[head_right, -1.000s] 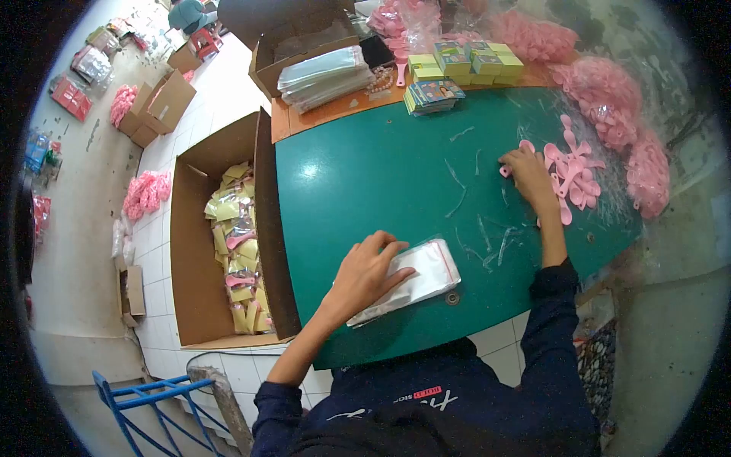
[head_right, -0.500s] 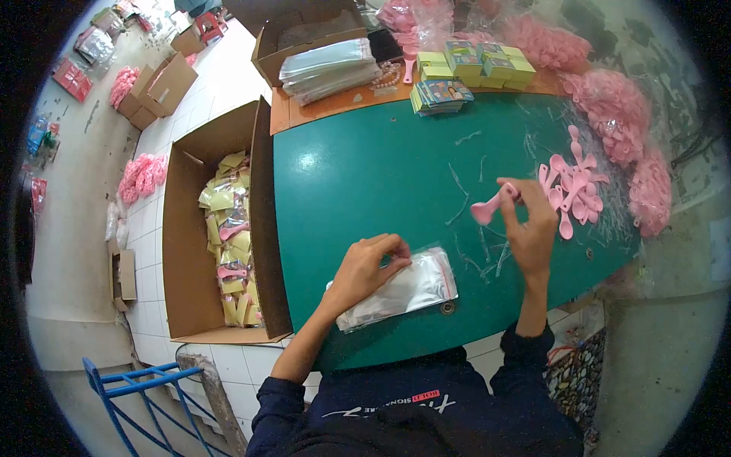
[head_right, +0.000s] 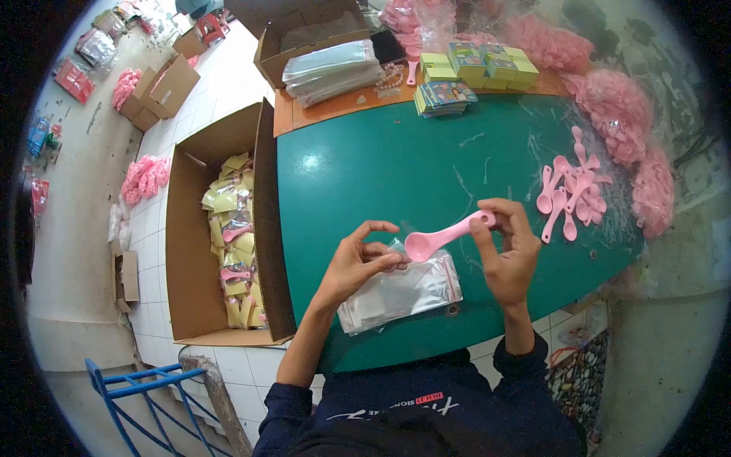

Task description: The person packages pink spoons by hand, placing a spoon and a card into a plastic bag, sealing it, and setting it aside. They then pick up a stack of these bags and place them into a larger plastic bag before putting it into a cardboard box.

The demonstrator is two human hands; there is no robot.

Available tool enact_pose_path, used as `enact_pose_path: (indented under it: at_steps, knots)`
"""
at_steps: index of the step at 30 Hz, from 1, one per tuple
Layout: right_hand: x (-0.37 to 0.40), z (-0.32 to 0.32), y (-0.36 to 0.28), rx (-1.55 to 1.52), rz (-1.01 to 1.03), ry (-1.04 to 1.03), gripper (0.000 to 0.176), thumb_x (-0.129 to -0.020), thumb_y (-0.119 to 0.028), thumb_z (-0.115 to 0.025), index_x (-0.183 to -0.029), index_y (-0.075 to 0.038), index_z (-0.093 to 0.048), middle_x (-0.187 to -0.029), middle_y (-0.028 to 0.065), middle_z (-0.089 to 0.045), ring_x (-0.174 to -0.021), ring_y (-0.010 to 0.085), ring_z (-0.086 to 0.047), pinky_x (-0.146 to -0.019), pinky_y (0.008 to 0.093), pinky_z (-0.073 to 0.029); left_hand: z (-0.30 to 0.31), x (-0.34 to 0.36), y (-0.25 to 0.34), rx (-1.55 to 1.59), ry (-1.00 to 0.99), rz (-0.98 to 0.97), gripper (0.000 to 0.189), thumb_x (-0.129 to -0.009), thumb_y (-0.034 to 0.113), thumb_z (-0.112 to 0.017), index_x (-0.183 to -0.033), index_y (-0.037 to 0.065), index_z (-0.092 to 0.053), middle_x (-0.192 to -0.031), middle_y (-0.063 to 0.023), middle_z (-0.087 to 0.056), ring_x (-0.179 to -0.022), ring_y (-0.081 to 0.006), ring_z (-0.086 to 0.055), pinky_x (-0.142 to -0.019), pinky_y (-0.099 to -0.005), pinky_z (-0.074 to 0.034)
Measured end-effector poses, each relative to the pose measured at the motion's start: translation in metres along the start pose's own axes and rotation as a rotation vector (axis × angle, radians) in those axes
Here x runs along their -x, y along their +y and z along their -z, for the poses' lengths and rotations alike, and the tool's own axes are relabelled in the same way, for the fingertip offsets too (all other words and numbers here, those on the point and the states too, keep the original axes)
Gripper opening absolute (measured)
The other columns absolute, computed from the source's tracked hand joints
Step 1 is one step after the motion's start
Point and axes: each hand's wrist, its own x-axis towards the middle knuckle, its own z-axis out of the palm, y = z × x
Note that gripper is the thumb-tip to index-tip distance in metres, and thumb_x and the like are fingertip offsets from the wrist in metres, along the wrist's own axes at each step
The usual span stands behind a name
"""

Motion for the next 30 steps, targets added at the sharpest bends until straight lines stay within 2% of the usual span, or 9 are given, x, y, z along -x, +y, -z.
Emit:
enact_pose_path:
  at_steps: [11,14,17,18,21,24,26,29,30]
  knots:
    - [-0.023,-0.025,-0.012,-0.001,0.137,-0.252,0.026,-0.077,-0.004,-0.070,-0.095,0.000,-0.051,-0.081,0.0089,-0.063,-0.071,0.0149,-0.064,-0.066,0.0252,-0.049,-0.007,-0.012,0.037,-0.224,-0.056,-0.111,0.028,-0.092,0.018,-0.055,-0.115,0.001,-0.057,-0.087,-0.0076,-0.067,-0.078,-0.0086,-0.059,-0.071,-0.0249,-0.048]
    - [-0.038,-0.025,-0.013,0.017,0.224,-0.184,0.030,-0.082,-0.018,-0.068,-0.099,0.001,-0.051,-0.088,0.0109,-0.062,-0.080,0.0155,-0.063,-0.072,0.0276,-0.049,0.000,-0.024,0.054,-0.430,-0.075,-0.148,0.027,-0.094,0.022,-0.050,-0.107,0.002,-0.062,-0.086,-0.0078,-0.068,-0.079,-0.0097,-0.060,-0.070,-0.0259,-0.049]
    - [-0.077,-0.027,-0.016,0.041,0.543,-0.567,0.039,-0.090,-0.036,-0.055,-0.100,0.001,-0.054,-0.097,0.0125,-0.061,-0.091,0.0176,-0.060,-0.080,0.0316,-0.047,0.004,-0.035,0.067,-0.193,-0.098,-0.215,0.035,-0.097,0.026,-0.044,-0.103,-0.003,-0.063,-0.088,-0.0107,-0.067,-0.082,-0.0128,-0.062,-0.073,-0.0258,-0.050]
    - [-0.091,-0.030,-0.012,-0.204,0.444,-0.631,0.044,-0.092,-0.042,-0.048,-0.099,0.000,-0.056,-0.101,0.0132,-0.059,-0.094,0.0189,-0.059,-0.081,0.0328,-0.046,0.004,-0.040,0.071,-0.109,-0.076,-0.267,0.035,-0.097,0.026,-0.043,-0.103,-0.003,-0.062,-0.088,-0.0117,-0.067,-0.084,-0.0143,-0.063,-0.073,-0.0262,-0.051]
    - [-0.175,-0.032,0.053,-0.195,0.185,-0.509,0.053,-0.092,-0.050,-0.042,-0.092,-0.001,-0.063,-0.098,0.0133,-0.061,-0.093,0.0200,-0.058,-0.079,0.0329,-0.045,0.011,-0.041,0.092,0.009,-0.052,-0.308,0.038,-0.098,0.026,-0.040,-0.104,-0.005,-0.061,-0.091,-0.0156,-0.067,-0.085,-0.0203,-0.066,-0.073,-0.0284,-0.054]
    - [-0.257,-0.027,0.155,0.682,-0.091,-0.202,0.048,-0.087,-0.041,-0.052,-0.084,0.005,-0.065,-0.082,0.0200,-0.064,-0.075,0.0329,-0.062,-0.068,0.0389,-0.047,0.032,-0.043,0.100,-0.047,-0.093,-0.413,0.035,-0.098,0.023,-0.041,-0.106,-0.005,-0.061,-0.093,-0.0153,-0.067,-0.084,-0.0188,-0.065,-0.077,-0.0300,-0.053]
    - [-0.275,-0.030,0.222,0.862,-0.051,-0.164,0.040,-0.086,-0.034,-0.055,-0.085,0.005,-0.065,-0.087,0.0242,-0.064,-0.071,0.0408,-0.060,-0.067,0.0454,-0.048,0.040,-0.037,0.104,-0.030,-0.049,-0.399,0.038,-0.098,0.027,-0.041,-0.105,-0.004,-0.060,-0.091,-0.0163,-0.067,-0.081,-0.0201,-0.067,-0.074,-0.0300,-0.054]
    - [-0.259,-0.045,0.208,0.840,-0.093,-0.044,0.032,-0.084,-0.027,-0.058,-0.086,0.004,-0.065,-0.085,0.0246,-0.063,-0.078,0.0414,-0.060,-0.072,0.0474,-0.047,0.054,-0.033,0.107,-0.015,0.028,-0.366,0.039,-0.098,0.030,-0.041,-0.106,-0.003,-0.060,-0.090,-0.0168,-0.067,-0.079,-0.0209,-0.067,-0.072,-0.0305,-0.055]
    - [-0.256,-0.049,0.212,0.893,0.095,0.103,0.028,-0.081,-0.027,-0.062,-0.085,0.000,-0.067,-0.080,0.0250,-0.062,-0.074,0.0384,-0.061,-0.069,0.0457,-0.047,0.057,-0.032,0.106,-0.008,0.053,-0.349,0.039,-0.097,0.031,-0.041,-0.106,-0.003,-0.060,-0.091,-0.0168,-0.067,-0.079,-0.0209,-0.068,-0.072,-0.0307,-0.055]
